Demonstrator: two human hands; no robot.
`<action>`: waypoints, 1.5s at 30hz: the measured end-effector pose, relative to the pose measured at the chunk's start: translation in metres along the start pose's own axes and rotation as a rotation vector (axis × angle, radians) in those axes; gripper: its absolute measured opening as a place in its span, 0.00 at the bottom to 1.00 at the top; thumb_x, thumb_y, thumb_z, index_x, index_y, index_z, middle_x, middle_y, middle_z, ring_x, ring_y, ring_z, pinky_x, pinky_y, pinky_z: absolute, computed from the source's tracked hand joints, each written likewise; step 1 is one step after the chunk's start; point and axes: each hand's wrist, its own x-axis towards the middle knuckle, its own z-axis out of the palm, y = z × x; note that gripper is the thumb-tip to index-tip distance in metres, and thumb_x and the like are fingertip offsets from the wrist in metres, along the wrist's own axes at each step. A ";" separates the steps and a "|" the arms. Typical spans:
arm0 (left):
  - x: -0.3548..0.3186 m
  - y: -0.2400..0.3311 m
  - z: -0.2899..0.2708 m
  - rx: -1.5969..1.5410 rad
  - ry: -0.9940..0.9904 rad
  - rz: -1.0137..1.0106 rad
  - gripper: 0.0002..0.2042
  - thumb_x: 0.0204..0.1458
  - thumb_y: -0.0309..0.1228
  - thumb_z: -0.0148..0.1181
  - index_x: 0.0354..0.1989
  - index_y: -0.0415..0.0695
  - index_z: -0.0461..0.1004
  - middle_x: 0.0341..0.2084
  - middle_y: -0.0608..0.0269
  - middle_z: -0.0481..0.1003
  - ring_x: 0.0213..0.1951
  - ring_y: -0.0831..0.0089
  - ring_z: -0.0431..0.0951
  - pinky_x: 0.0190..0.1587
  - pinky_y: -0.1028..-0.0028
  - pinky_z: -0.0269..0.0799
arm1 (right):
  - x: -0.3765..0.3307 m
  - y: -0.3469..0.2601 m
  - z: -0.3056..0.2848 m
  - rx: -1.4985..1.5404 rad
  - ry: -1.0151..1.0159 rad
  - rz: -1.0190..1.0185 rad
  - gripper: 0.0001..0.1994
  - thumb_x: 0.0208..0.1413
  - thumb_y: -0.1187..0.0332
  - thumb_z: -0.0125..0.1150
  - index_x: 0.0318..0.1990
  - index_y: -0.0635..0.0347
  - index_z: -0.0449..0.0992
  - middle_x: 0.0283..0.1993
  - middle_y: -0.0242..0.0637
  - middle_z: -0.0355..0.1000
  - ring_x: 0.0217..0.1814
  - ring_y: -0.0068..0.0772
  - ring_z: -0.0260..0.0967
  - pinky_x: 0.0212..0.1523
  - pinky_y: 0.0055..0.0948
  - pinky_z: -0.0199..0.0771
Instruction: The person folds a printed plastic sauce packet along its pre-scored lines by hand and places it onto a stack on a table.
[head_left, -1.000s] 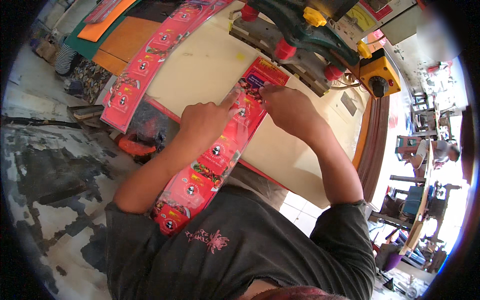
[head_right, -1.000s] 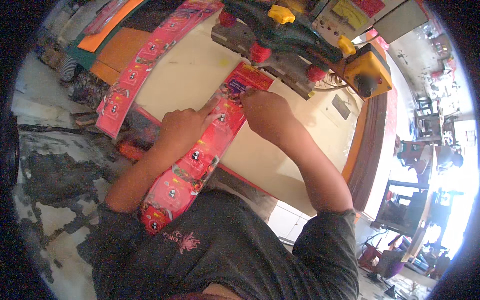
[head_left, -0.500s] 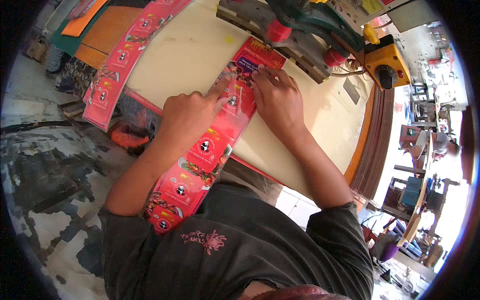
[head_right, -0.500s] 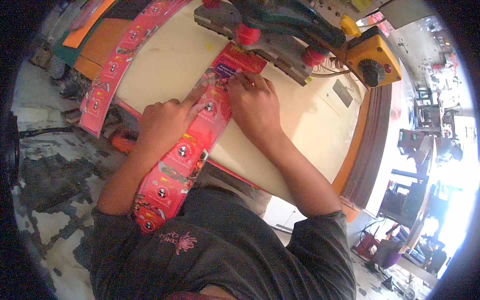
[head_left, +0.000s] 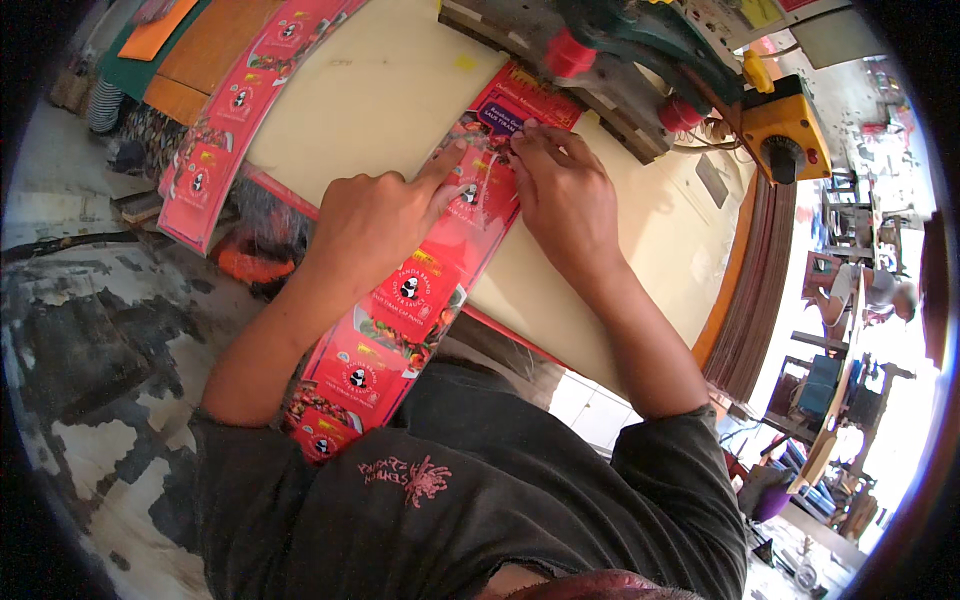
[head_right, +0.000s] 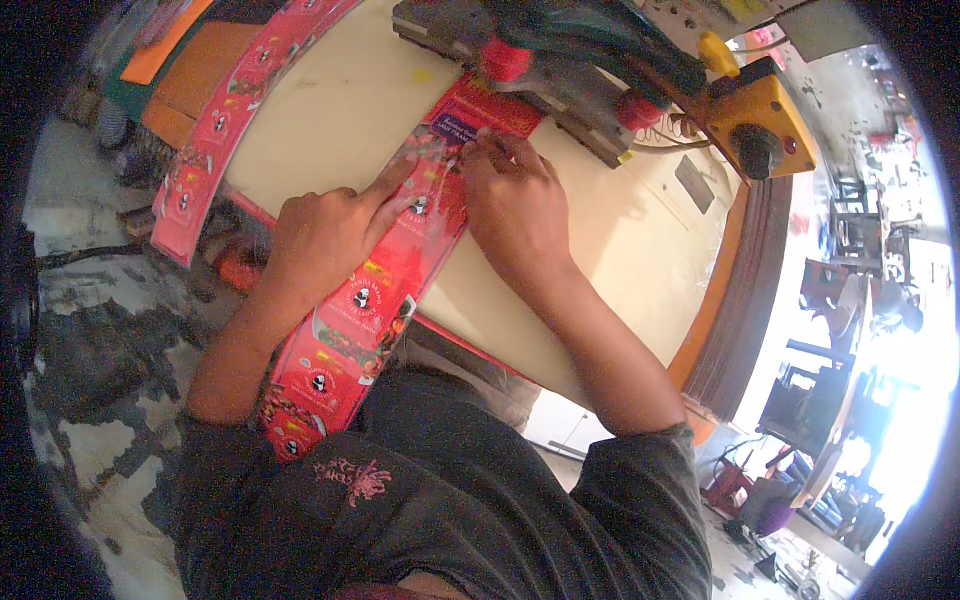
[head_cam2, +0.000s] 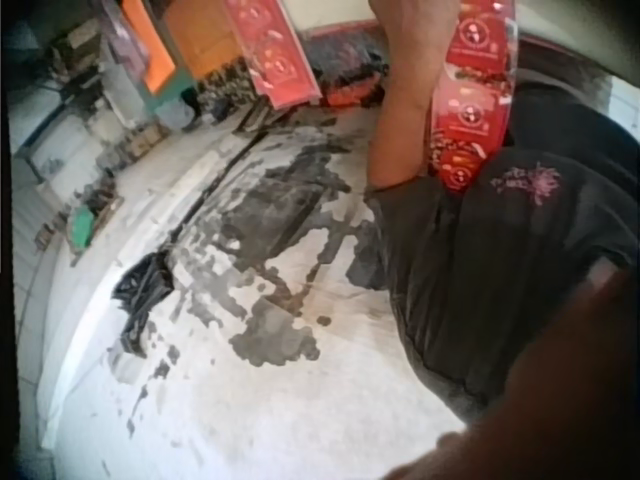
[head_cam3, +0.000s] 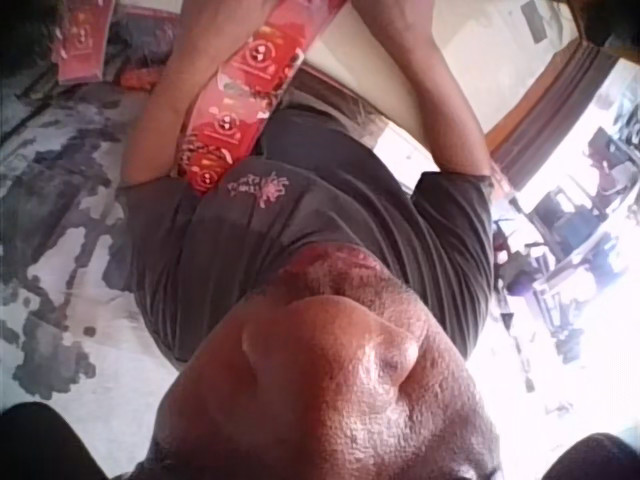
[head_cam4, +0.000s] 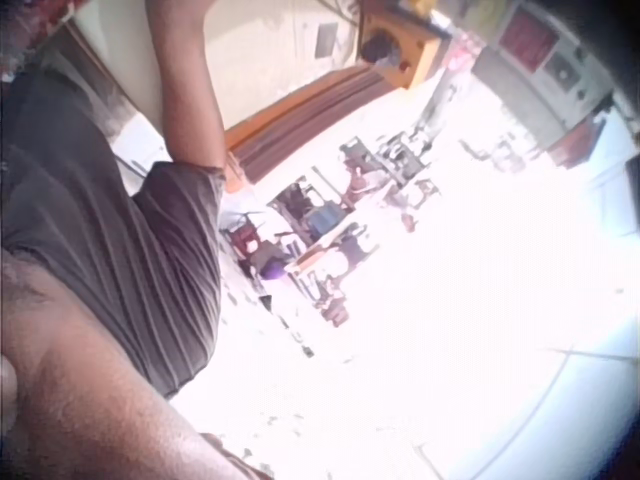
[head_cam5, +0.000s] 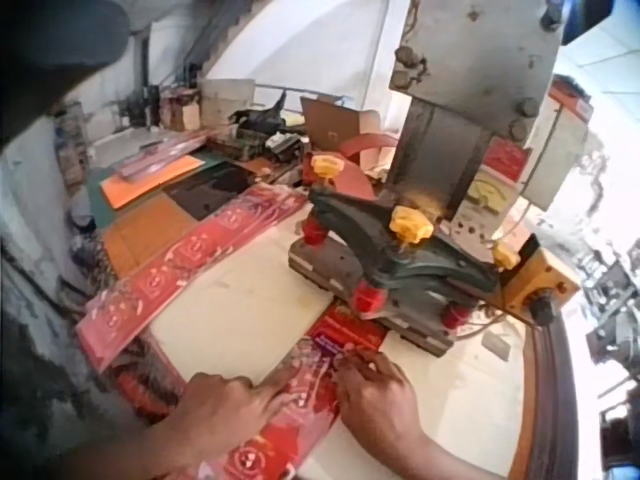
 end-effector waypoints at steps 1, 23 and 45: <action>0.001 0.000 0.000 -0.008 -0.004 0.001 0.23 0.68 0.50 0.54 0.70 0.63 0.71 0.17 0.51 0.77 0.22 0.48 0.82 0.25 0.51 0.78 | -0.001 0.001 0.000 -0.001 0.003 -0.010 0.13 0.58 0.71 0.59 0.49 0.62 0.82 0.56 0.45 0.82 0.61 0.44 0.76 0.59 0.44 0.79; 0.003 -0.006 0.005 0.004 0.095 0.081 0.22 0.68 0.52 0.54 0.66 0.59 0.76 0.12 0.54 0.74 0.18 0.51 0.80 0.22 0.55 0.77 | 0.000 -0.003 -0.003 0.004 0.004 0.019 0.13 0.56 0.70 0.59 0.46 0.64 0.81 0.55 0.46 0.82 0.61 0.45 0.77 0.57 0.45 0.80; 0.005 -0.002 -0.001 0.041 0.041 0.052 0.22 0.68 0.52 0.55 0.67 0.61 0.75 0.13 0.53 0.75 0.19 0.50 0.81 0.23 0.54 0.77 | -0.001 -0.004 -0.005 0.010 0.000 0.028 0.12 0.58 0.70 0.59 0.47 0.64 0.81 0.55 0.46 0.82 0.62 0.46 0.77 0.59 0.46 0.79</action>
